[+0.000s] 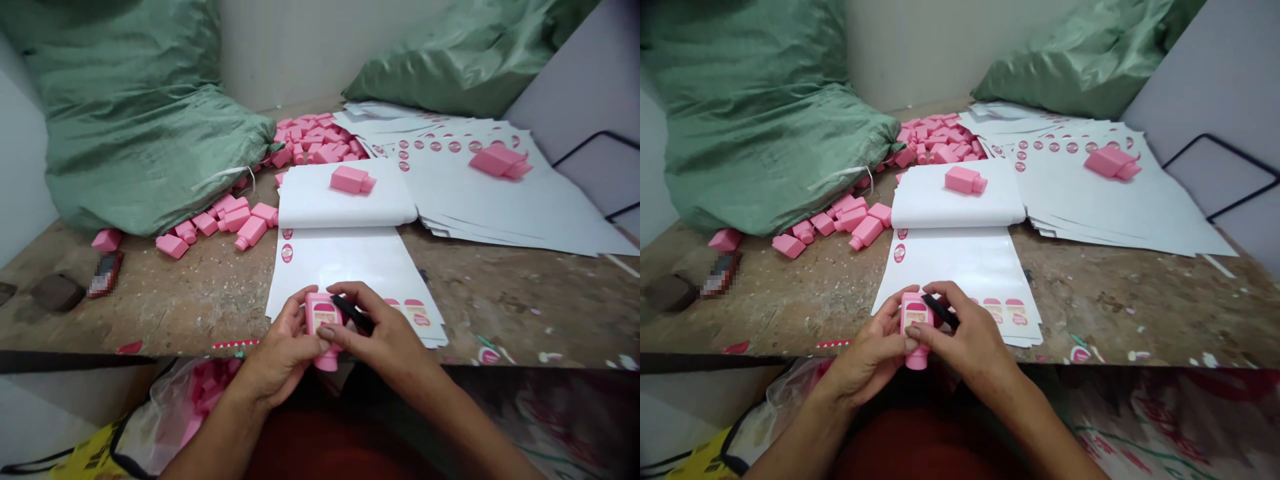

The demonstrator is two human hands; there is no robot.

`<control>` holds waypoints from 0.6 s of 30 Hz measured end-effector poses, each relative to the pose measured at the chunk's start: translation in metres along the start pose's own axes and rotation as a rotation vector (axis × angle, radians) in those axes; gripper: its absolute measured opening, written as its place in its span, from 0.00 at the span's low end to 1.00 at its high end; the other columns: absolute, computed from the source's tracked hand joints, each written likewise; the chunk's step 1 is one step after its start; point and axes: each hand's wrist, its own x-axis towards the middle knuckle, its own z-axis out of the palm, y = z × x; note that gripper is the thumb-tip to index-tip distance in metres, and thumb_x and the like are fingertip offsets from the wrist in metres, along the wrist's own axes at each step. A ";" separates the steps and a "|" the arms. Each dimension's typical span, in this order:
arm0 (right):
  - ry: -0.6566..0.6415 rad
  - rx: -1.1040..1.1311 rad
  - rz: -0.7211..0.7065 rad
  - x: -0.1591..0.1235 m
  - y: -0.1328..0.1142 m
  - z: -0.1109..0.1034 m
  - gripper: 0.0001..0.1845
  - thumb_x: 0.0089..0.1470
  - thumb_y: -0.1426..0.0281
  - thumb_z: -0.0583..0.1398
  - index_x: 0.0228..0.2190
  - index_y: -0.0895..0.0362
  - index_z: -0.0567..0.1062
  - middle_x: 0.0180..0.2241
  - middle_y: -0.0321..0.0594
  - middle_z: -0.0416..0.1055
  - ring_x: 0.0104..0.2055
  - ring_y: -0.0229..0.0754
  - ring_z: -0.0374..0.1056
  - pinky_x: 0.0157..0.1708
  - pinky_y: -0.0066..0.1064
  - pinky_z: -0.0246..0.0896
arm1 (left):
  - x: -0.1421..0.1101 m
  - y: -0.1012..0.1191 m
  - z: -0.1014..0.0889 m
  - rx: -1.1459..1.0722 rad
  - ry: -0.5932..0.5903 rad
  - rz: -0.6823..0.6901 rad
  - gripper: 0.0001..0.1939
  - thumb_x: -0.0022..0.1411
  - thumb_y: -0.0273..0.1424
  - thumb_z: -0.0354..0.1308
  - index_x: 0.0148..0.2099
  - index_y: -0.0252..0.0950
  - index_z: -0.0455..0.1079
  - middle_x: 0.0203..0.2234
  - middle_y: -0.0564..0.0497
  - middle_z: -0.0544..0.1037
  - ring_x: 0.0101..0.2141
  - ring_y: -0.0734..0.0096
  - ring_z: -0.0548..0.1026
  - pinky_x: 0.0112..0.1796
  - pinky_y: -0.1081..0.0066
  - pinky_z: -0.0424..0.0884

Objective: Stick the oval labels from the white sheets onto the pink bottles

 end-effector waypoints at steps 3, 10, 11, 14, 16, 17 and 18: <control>0.024 0.040 -0.020 0.002 0.000 0.001 0.15 0.48 0.59 0.64 0.37 0.53 0.74 0.31 0.34 0.72 0.34 0.42 0.68 0.34 0.32 0.62 | -0.001 -0.003 0.002 0.009 0.002 0.016 0.37 0.46 0.18 0.65 0.58 0.39 0.62 0.48 0.46 0.74 0.45 0.67 0.73 0.44 0.69 0.69; 0.026 0.120 -0.008 0.008 0.000 0.002 0.14 0.52 0.56 0.61 0.30 0.54 0.71 0.26 0.33 0.68 0.29 0.40 0.65 0.29 0.30 0.62 | -0.002 -0.002 -0.005 -0.044 -0.017 -0.045 0.31 0.46 0.19 0.65 0.54 0.37 0.66 0.42 0.47 0.75 0.37 0.68 0.75 0.41 0.65 0.72; 0.018 0.081 -0.016 0.007 -0.001 0.003 0.14 0.51 0.57 0.63 0.33 0.54 0.72 0.29 0.34 0.70 0.32 0.41 0.67 0.31 0.31 0.64 | -0.001 -0.002 -0.006 -0.080 -0.024 -0.046 0.28 0.48 0.20 0.64 0.53 0.36 0.67 0.41 0.47 0.76 0.37 0.69 0.75 0.41 0.66 0.71; -0.051 -0.045 -0.055 0.002 -0.002 0.005 0.21 0.46 0.59 0.65 0.42 0.52 0.73 0.37 0.38 0.75 0.39 0.46 0.71 0.37 0.35 0.68 | 0.002 -0.007 -0.007 -0.171 -0.014 -0.003 0.17 0.55 0.27 0.64 0.48 0.33 0.69 0.35 0.48 0.76 0.34 0.71 0.74 0.40 0.69 0.70; -0.111 -0.096 -0.074 -0.002 0.006 0.006 0.23 0.47 0.57 0.65 0.45 0.51 0.73 0.40 0.40 0.76 0.40 0.48 0.73 0.38 0.36 0.71 | 0.001 -0.009 -0.012 -0.179 0.030 0.039 0.17 0.54 0.31 0.66 0.45 0.34 0.70 0.33 0.49 0.76 0.32 0.72 0.74 0.39 0.71 0.69; -0.132 -0.130 -0.087 -0.003 0.013 0.007 0.25 0.46 0.55 0.65 0.46 0.50 0.73 0.40 0.41 0.77 0.41 0.49 0.74 0.38 0.37 0.72 | -0.003 -0.009 -0.017 -0.160 0.055 0.053 0.19 0.52 0.32 0.68 0.45 0.35 0.70 0.33 0.49 0.76 0.32 0.73 0.73 0.38 0.72 0.68; -0.139 -0.180 -0.108 -0.002 0.023 0.007 0.27 0.45 0.54 0.66 0.47 0.49 0.74 0.40 0.41 0.78 0.42 0.51 0.75 0.37 0.37 0.72 | -0.008 -0.006 -0.025 -0.117 0.076 0.056 0.21 0.49 0.32 0.69 0.46 0.36 0.70 0.33 0.50 0.76 0.32 0.73 0.73 0.37 0.72 0.67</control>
